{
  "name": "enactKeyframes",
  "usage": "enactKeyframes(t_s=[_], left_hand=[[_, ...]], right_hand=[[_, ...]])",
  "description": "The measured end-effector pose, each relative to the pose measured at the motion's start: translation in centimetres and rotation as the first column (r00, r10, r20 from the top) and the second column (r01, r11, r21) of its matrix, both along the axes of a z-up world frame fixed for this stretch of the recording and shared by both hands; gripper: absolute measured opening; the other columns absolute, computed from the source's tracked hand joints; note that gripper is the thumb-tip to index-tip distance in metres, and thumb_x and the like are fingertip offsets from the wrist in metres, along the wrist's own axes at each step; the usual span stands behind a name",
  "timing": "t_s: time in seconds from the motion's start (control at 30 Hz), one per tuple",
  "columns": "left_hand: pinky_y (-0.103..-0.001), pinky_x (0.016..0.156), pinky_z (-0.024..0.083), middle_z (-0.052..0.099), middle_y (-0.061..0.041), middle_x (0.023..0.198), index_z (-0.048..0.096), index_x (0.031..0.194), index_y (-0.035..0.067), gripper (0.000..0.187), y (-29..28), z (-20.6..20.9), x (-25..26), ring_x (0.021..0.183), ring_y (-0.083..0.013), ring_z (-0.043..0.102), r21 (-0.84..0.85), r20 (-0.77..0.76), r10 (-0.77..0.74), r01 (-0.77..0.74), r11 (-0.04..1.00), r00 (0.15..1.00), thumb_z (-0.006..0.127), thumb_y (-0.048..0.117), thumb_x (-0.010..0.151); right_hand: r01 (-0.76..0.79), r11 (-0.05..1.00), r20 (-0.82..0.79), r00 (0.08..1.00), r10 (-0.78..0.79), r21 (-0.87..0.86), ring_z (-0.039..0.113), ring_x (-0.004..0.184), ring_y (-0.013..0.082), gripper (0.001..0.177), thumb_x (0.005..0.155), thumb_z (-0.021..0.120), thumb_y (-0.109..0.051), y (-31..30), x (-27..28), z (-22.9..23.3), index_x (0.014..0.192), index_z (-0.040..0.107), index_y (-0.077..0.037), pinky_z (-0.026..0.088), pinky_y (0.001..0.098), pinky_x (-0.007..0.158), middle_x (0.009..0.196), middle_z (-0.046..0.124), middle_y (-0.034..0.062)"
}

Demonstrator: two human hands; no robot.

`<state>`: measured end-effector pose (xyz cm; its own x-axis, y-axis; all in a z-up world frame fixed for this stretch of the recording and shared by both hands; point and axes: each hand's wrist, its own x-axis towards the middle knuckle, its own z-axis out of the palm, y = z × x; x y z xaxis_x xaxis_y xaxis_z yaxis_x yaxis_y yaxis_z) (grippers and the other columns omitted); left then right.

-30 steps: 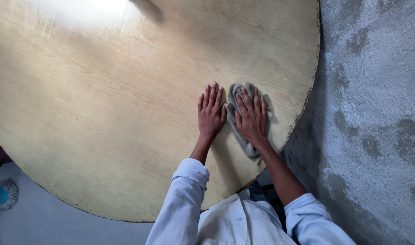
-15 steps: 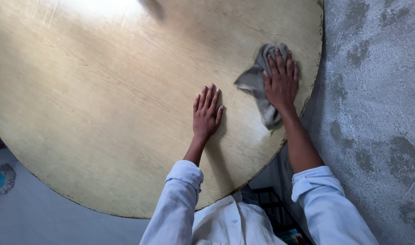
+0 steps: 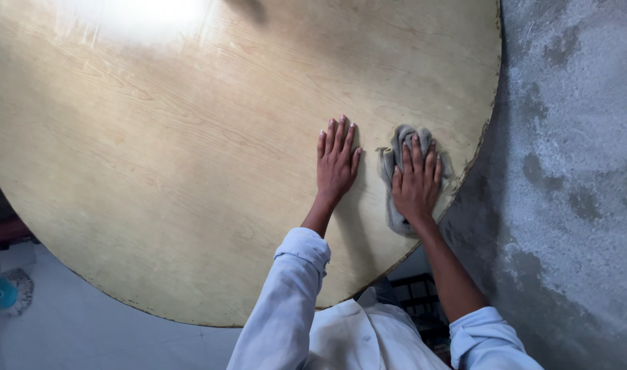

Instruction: The person wipes a large round wooden table with a cloth. They spray a cleaning solution onto the table and continue wiping the surface in circular motions. The person moves around the table to clean different sections.

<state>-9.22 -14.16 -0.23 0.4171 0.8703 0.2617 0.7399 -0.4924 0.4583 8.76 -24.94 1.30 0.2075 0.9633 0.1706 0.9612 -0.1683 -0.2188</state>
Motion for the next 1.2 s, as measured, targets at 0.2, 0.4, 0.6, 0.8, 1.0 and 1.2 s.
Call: enactKeyframes(t_s=[0.2, 0.4, 0.6, 0.8, 1.0, 1.2], left_hand=[[-0.049, 0.131, 0.013, 0.028, -0.007, 0.171, 0.039, 0.16, 0.015, 0.06, -1.5, -0.6, -3.6, 0.16, -0.0282, 0.021, -0.034, -0.075, -0.15, 0.148, 0.988, 0.986, 0.049, 0.031, 0.103], [-0.048, 0.132, 0.014, 0.028, -0.004, 0.172, 0.039, 0.161, 0.015, 0.061, -2.1, -0.7, -7.1, 0.161, -0.0247, 0.022, -0.049, -0.079, -0.237, 0.234, 0.971, 0.968, 0.051, 0.029, 0.103], [-0.049, 0.13, 0.012, 0.026, -0.004, 0.171, 0.035, 0.161, 0.015, 0.061, -2.7, 0.2, -6.8, 0.159, -0.0256, 0.021, -0.083, -0.079, -0.201, 0.194, 0.977, 0.977, 0.05, 0.034, 0.104], [-0.05, 0.131, 0.011, 0.024, -0.005, 0.172, 0.034, 0.162, 0.014, 0.058, -3.6, -0.3, -6.5, 0.161, -0.0268, 0.019, -0.055, -0.09, -0.162, 0.157, 0.986, 0.983, 0.046, 0.034, 0.109], [-0.051, 0.13, 0.011, 0.026, -0.005, 0.171, 0.035, 0.161, 0.014, 0.058, -4.6, -1.0, -7.0, 0.16, -0.0274, 0.02, -0.04, -0.089, -0.154, 0.151, 0.988, 0.984, 0.047, 0.034, 0.108], [-0.047, 0.133, 0.013, 0.027, -0.001, 0.175, 0.036, 0.166, 0.019, 0.063, -6.0, -0.7, -8.8, 0.164, -0.0227, 0.021, -0.024, -0.291, -0.129, 0.128, 0.991, 0.948, 0.049, 0.025, 0.105]], right_hand=[[-0.001, 1.0, -0.03, 1.0, 0.001, 0.012, 0.019, 0.16, 0.0389, 0.061, 0.104, 0.05, -0.028, -0.2, -8.2, -0.1, 0.161, 0.043, -0.008, 0.016, 0.0555, 0.127, 0.173, 0.027, 0.0084], [-0.021, 1.0, -0.056, 0.998, 0.02, -0.022, 0.019, 0.16, 0.035, 0.058, 0.105, 0.049, -0.028, 5.4, -7.4, -0.2, 0.161, 0.044, -0.012, 0.016, 0.0533, 0.127, 0.174, 0.026, 0.0037], [-0.003, 1.0, -0.065, 0.998, 0.004, 0.007, 0.018, 0.16, 0.0353, 0.055, 0.111, 0.046, -0.029, 7.4, -2.0, -0.2, 0.163, 0.042, -0.011, 0.015, 0.0536, 0.127, 0.174, 0.026, 0.0043], [0.083, 0.996, -0.018, 0.996, -0.083, -0.043, 0.016, 0.161, 0.0386, 0.059, 0.11, 0.042, -0.032, -0.9, -2.9, -1.1, 0.163, 0.04, -0.007, 0.012, 0.0528, 0.13, 0.175, 0.023, 0.0084], [0.062, 0.996, 0.016, 0.998, -0.061, -0.062, 0.015, 0.16, 0.0369, 0.064, 0.105, 0.044, -0.032, -4.2, -11.2, -2.5, 0.164, 0.038, -0.008, 0.011, 0.0524, 0.129, 0.175, 0.02, 0.0075], [-0.102, 0.993, -0.06, 0.993, 0.099, -0.058, 0.017, 0.161, 0.031, 0.059, 0.105, 0.045, -0.028, 1.7, -9.2, -2.1, 0.163, 0.041, -0.016, 0.013, 0.051, 0.13, 0.174, 0.022, -0.0012]])
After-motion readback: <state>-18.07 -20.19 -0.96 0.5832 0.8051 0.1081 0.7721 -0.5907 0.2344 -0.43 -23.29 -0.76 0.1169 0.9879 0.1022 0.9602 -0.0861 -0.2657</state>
